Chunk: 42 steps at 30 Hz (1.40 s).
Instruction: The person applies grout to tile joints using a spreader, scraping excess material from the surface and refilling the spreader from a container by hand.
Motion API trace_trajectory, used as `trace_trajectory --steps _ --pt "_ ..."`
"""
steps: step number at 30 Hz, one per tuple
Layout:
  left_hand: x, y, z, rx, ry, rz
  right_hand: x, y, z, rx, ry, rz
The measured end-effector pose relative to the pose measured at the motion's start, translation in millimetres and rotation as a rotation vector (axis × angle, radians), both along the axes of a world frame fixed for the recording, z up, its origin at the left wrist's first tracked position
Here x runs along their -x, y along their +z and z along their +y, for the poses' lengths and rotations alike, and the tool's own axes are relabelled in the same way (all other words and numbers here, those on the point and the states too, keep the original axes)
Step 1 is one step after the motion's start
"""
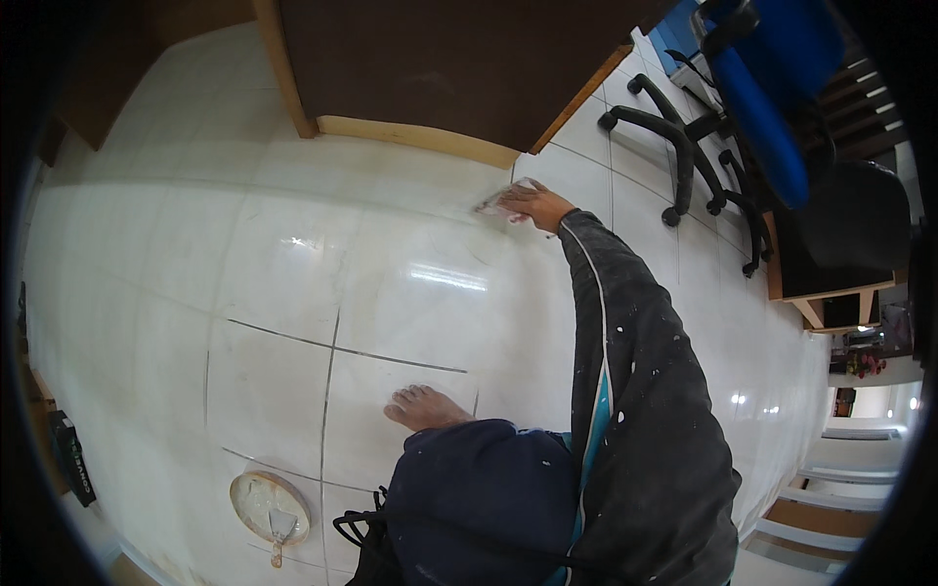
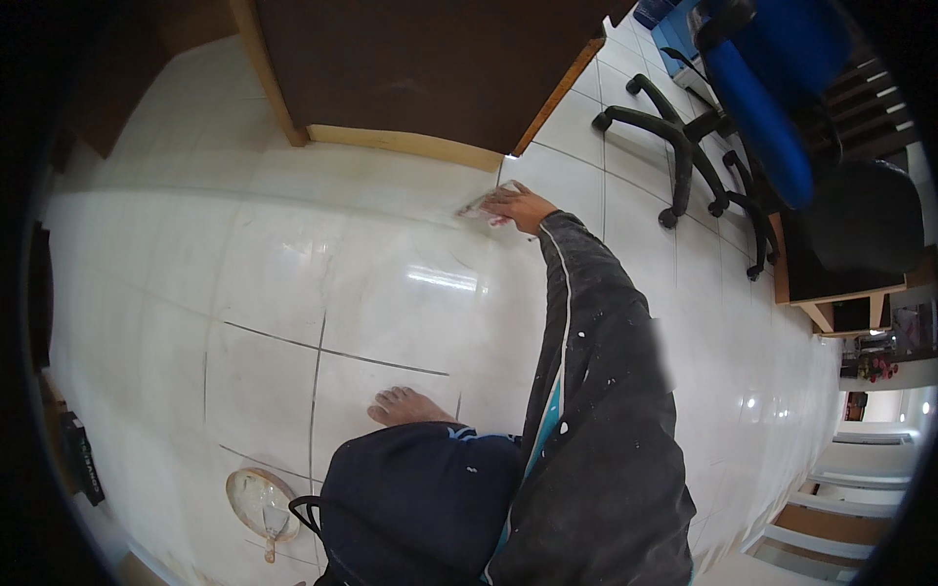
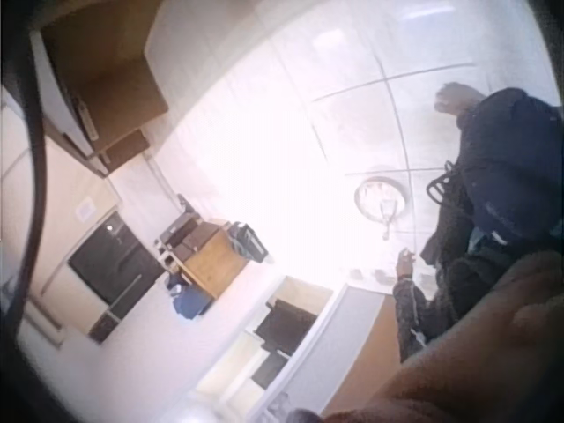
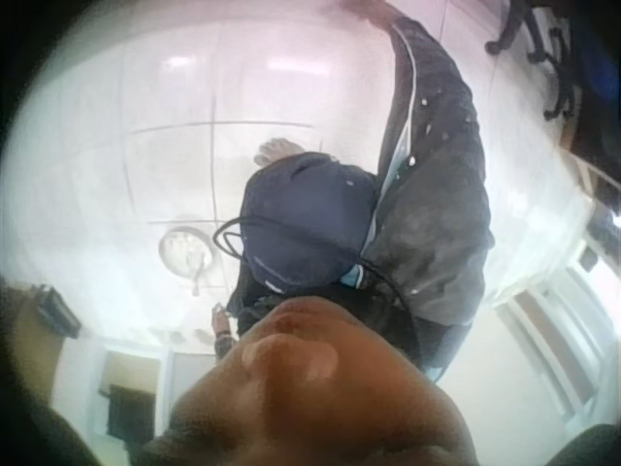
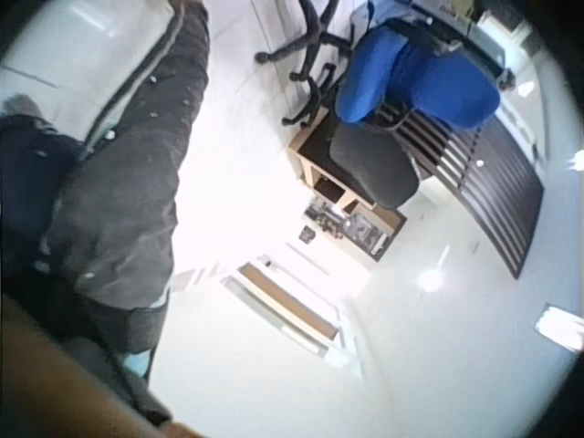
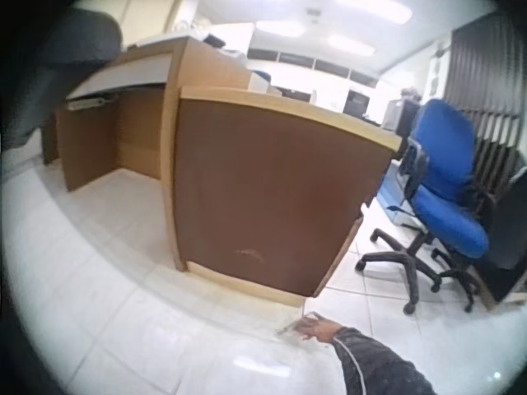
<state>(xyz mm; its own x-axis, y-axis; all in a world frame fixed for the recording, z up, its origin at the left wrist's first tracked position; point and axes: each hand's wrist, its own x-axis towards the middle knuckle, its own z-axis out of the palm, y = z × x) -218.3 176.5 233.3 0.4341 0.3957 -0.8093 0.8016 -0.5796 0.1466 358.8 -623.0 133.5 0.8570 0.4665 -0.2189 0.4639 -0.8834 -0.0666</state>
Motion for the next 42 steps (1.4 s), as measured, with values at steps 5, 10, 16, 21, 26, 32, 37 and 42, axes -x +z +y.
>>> trace_trajectory --steps 5,10,16,21,26,32,37,42 --pt "-12 -9 -25 0.003 0.004 0.000 -5 -22 -34 -0.010 0.146 -0.022" --pt "-30 -26 -41 0.044 0.033 0.058 -21 -43 -49 0.095 0.273 -0.062" --pt "-25 -31 -46 0.087 0.060 0.087 21 -29 -72 0.101 0.310 0.102" --pt "1 -37 -25 0.140 0.069 0.074 5 -5 -49 -0.102 0.021 0.059" --pt "10 -44 -19 0.200 0.287 -0.011 -30 10 10 -0.018 -0.213 0.044" --pt "-7 -21 -47 0.136 0.391 0.006 11 -3 112 -0.019 -0.087 0.235" --pt "1 -24 -40 0.170 0.130 0.005 26 17 125 -0.129 -0.132 0.188" --pt "18 -39 -27 0.185 -0.024 -0.028 12 -17 152 -0.089 -0.046 -0.201"
